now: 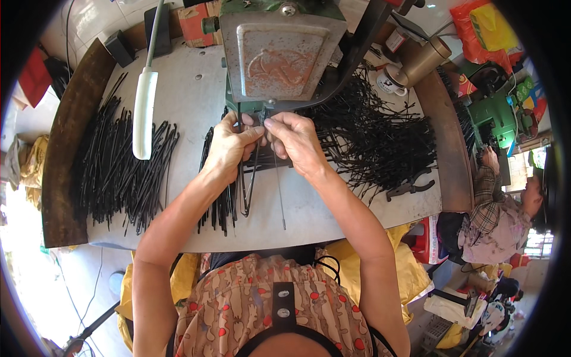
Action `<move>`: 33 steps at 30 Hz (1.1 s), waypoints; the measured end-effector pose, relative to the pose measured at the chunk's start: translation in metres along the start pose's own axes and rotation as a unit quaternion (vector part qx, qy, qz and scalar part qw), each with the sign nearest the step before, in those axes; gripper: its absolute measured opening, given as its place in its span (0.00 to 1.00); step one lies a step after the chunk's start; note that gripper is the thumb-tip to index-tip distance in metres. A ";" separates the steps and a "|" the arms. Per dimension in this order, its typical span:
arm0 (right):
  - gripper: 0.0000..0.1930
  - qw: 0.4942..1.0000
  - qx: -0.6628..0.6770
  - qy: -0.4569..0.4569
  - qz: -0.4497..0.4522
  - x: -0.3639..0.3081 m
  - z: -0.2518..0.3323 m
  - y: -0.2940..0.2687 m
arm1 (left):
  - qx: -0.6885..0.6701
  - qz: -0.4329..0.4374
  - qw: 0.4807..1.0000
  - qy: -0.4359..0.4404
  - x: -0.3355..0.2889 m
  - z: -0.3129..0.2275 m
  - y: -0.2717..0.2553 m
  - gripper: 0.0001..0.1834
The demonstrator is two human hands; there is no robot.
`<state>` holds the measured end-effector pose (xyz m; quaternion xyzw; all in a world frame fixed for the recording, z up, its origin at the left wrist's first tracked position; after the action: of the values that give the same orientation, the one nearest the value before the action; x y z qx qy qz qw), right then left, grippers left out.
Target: The person attaches small wires to plastic strips by feeding them into a stamping machine and operating the press by hand.
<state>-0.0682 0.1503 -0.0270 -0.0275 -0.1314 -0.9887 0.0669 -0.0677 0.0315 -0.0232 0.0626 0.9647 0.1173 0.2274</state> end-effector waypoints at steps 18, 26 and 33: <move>0.07 0.959 -0.276 -0.029 -0.057 -0.013 0.056 -0.095 | 0.001 0.008 0.999 -0.046 0.000 -0.008 -0.005 0.10; 0.06 0.917 -0.398 -0.019 -0.031 -0.024 0.073 -0.133 | 0.425 -0.033 0.905 0.000 -0.021 -0.048 -0.077 0.13; 0.05 0.691 -0.698 -0.163 0.099 -0.015 0.066 -0.102 | 0.729 -0.167 0.608 0.266 -0.061 -0.056 -0.052 0.19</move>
<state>-0.0652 0.2675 0.0097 -0.2396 0.5910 -0.7634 0.1030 -0.0421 -0.0400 0.0384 0.0113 0.7428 -0.6537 -0.1442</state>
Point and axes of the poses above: each hand's wrist, its own x-axis towards the middle knuckle, its own y-axis out of the palm, z = x × y, the point moved 6 cm from there along x, towards the middle knuckle, and after that the axes turned 13 degrees about -y, right-handed, at the moved point
